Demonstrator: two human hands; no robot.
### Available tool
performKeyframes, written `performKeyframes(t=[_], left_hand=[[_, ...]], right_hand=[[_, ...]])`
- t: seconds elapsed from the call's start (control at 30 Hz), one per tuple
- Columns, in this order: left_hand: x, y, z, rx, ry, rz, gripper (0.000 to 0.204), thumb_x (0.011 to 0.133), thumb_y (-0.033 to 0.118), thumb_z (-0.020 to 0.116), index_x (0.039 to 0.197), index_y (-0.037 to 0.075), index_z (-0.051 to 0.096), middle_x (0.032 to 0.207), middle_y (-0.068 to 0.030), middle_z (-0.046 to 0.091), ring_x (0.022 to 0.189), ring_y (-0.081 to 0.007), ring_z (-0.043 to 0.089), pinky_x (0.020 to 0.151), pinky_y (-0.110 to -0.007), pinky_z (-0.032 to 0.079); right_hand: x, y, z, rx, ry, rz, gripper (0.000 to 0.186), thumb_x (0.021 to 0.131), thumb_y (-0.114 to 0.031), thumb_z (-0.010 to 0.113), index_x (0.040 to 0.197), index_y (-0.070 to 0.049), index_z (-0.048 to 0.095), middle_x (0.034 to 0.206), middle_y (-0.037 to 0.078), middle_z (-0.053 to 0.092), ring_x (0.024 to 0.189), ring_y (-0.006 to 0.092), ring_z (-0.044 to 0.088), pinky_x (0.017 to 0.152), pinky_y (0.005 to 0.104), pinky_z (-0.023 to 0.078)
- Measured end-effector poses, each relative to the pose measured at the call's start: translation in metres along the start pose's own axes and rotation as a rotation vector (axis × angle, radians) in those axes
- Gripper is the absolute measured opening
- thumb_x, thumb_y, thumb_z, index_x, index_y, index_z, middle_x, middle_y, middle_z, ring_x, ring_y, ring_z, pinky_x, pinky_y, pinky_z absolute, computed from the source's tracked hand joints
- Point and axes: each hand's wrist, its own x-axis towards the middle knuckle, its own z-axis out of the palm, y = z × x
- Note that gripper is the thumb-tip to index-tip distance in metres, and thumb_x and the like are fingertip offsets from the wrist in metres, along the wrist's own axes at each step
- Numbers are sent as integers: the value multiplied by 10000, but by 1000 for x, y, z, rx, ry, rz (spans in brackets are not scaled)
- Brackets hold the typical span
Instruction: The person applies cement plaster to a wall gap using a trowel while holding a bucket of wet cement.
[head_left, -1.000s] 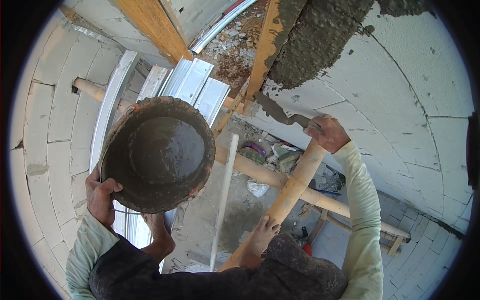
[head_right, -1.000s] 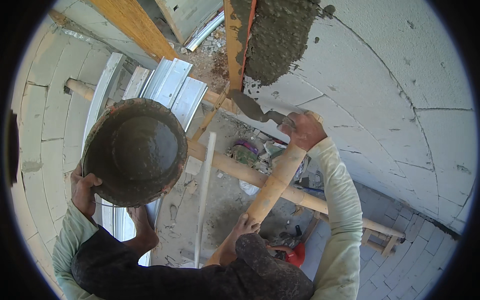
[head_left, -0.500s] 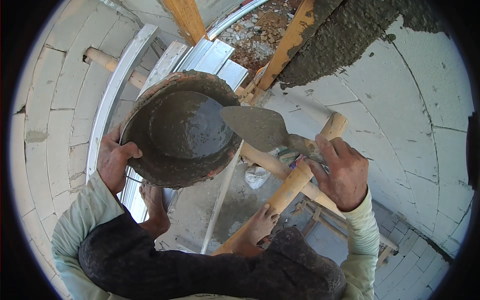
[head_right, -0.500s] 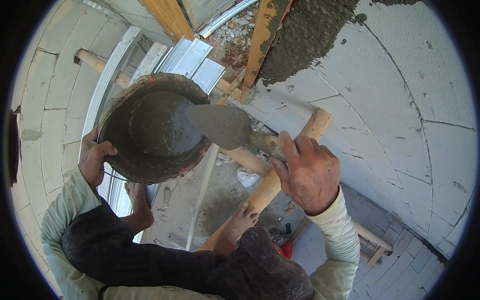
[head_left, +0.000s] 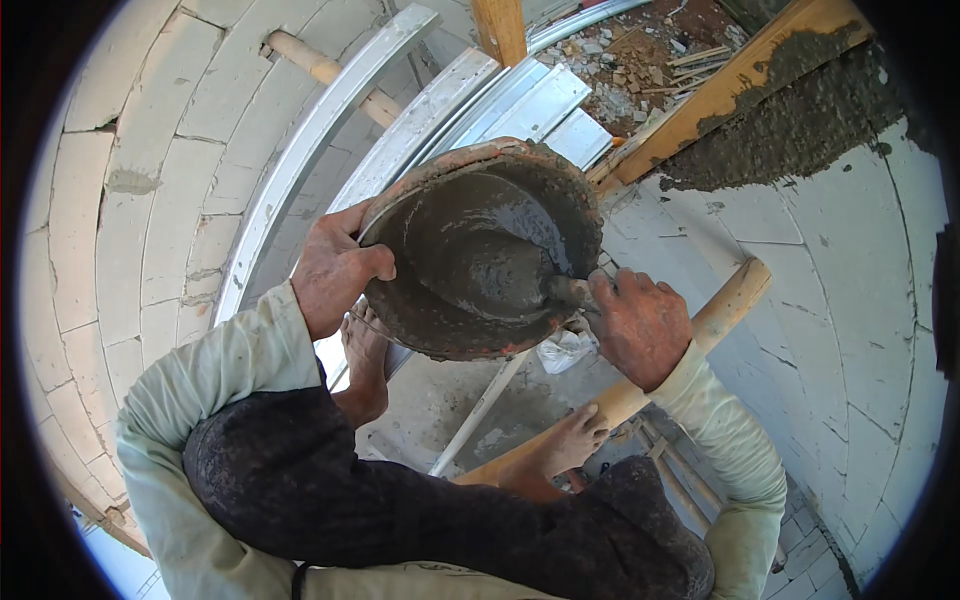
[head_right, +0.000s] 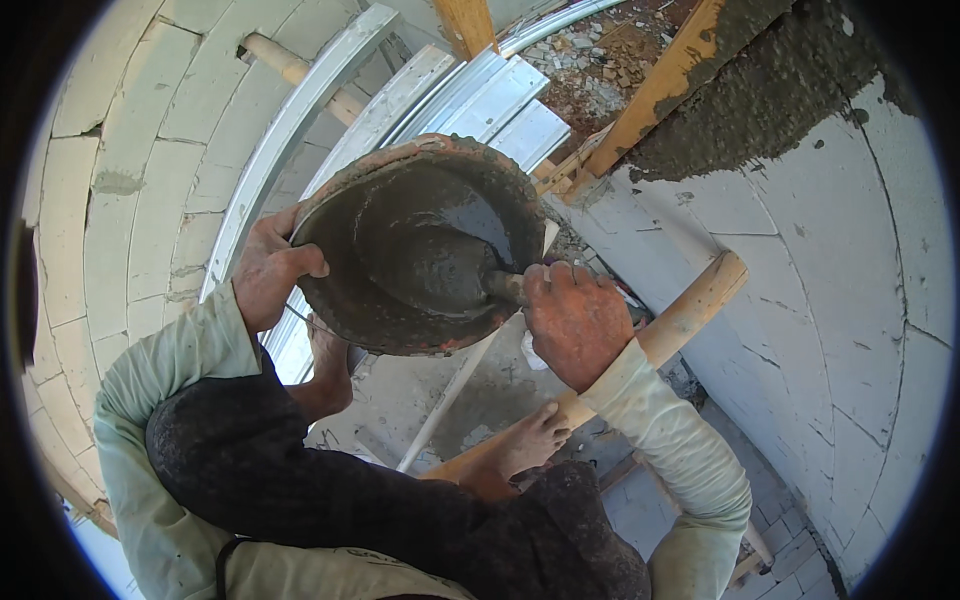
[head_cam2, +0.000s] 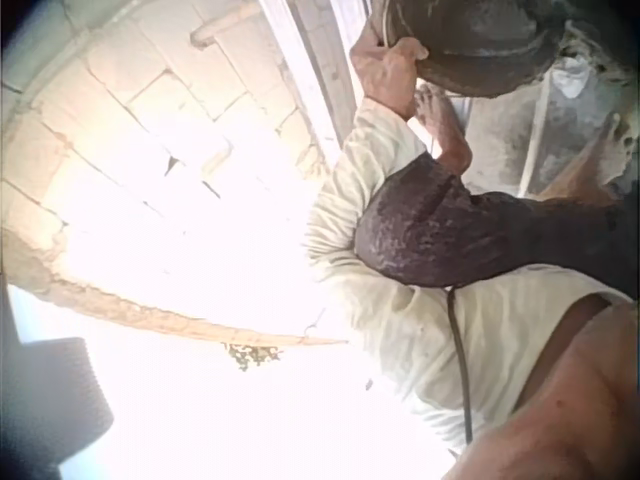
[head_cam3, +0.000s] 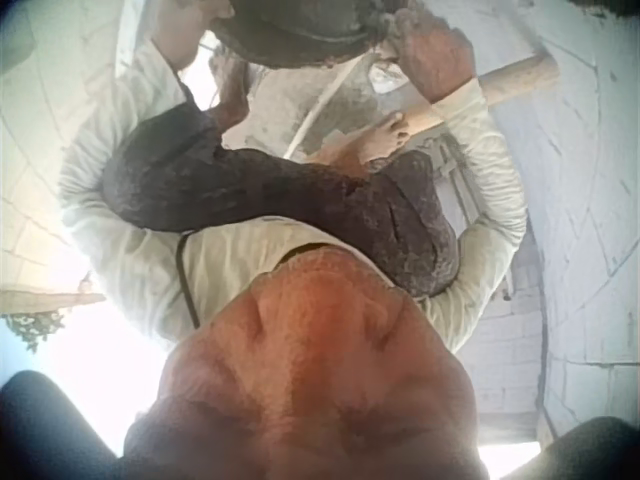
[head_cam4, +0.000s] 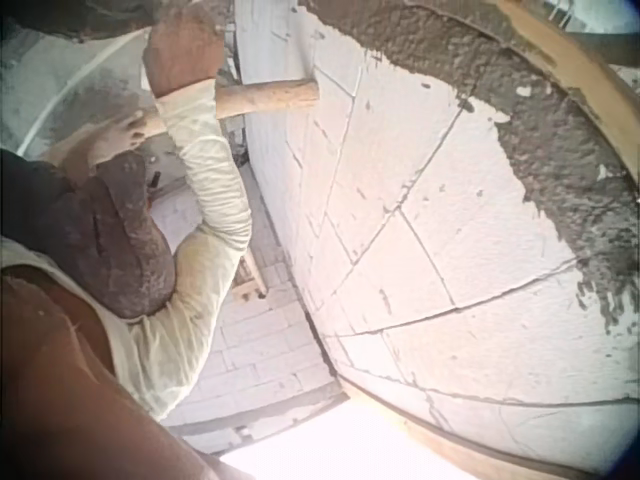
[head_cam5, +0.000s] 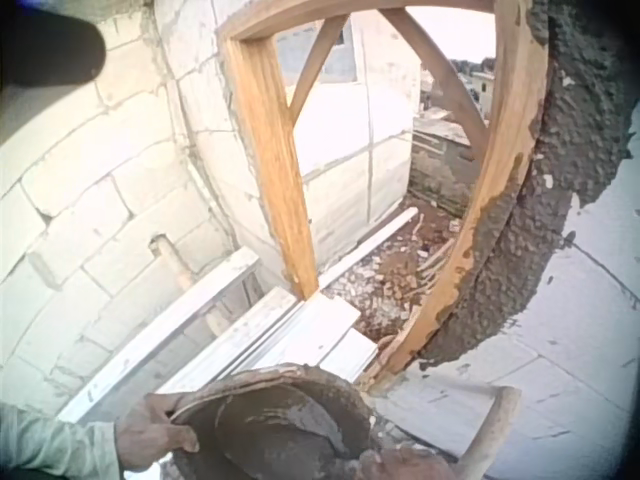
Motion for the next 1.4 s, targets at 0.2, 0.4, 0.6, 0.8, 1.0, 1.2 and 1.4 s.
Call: performKeyframes(t=[0.2,0.4,0.6,0.8,1.0,1.2,1.4], left_hand=[[3,-8,-3,-47,-15,-12,506,643,13,551,1136,-83,612,920,-77,643,818,-152,557,757,-275,467],[6,-7,4,-117,9,36,587,629,26,533,1205,-72,593,941,-69,650,829,-145,571,774,-261,468],[9,-11,1,-128,42,-15,560,614,25,527,1160,-68,610,958,-85,663,831,-162,585,787,-277,475],[4,-8,3,-72,65,-6,662,600,89,509,1238,-85,547,1021,-129,652,892,-204,601,835,-280,474],[5,-7,1,-112,57,-21,646,609,37,506,1244,-65,559,1033,-90,649,920,-174,588,847,-267,462],[4,-6,2,-75,121,-51,616,599,84,509,1192,-73,568,941,-92,652,803,-167,597,761,-265,477],[13,-2,8,-107,95,-6,621,591,82,508,1187,-81,565,949,-97,650,814,-169,599,767,-262,476]], right_hand=[[-17,10,-17,179,146,53,508,667,-174,788,1123,-61,595,812,82,559,757,255,624,621,386,512],[-36,21,-24,218,254,73,575,625,-154,818,1155,-75,609,813,81,542,651,254,581,569,384,476],[-70,50,-29,174,246,200,570,638,-169,817,1157,-80,597,861,82,571,708,258,620,604,365,514],[-95,106,9,42,273,332,527,661,-168,809,1139,-90,600,837,78,569,661,270,618,590,380,515],[-99,144,69,-27,252,405,481,707,-216,787,1133,-89,602,849,87,589,701,283,639,601,399,526],[-89,165,93,421,83,476,403,737,-284,742,1062,-56,667,879,167,642,823,361,643,745,444,522],[-28,220,70,333,-265,702,409,830,-378,641,974,4,651,863,236,666,867,434,638,790,501,499]])
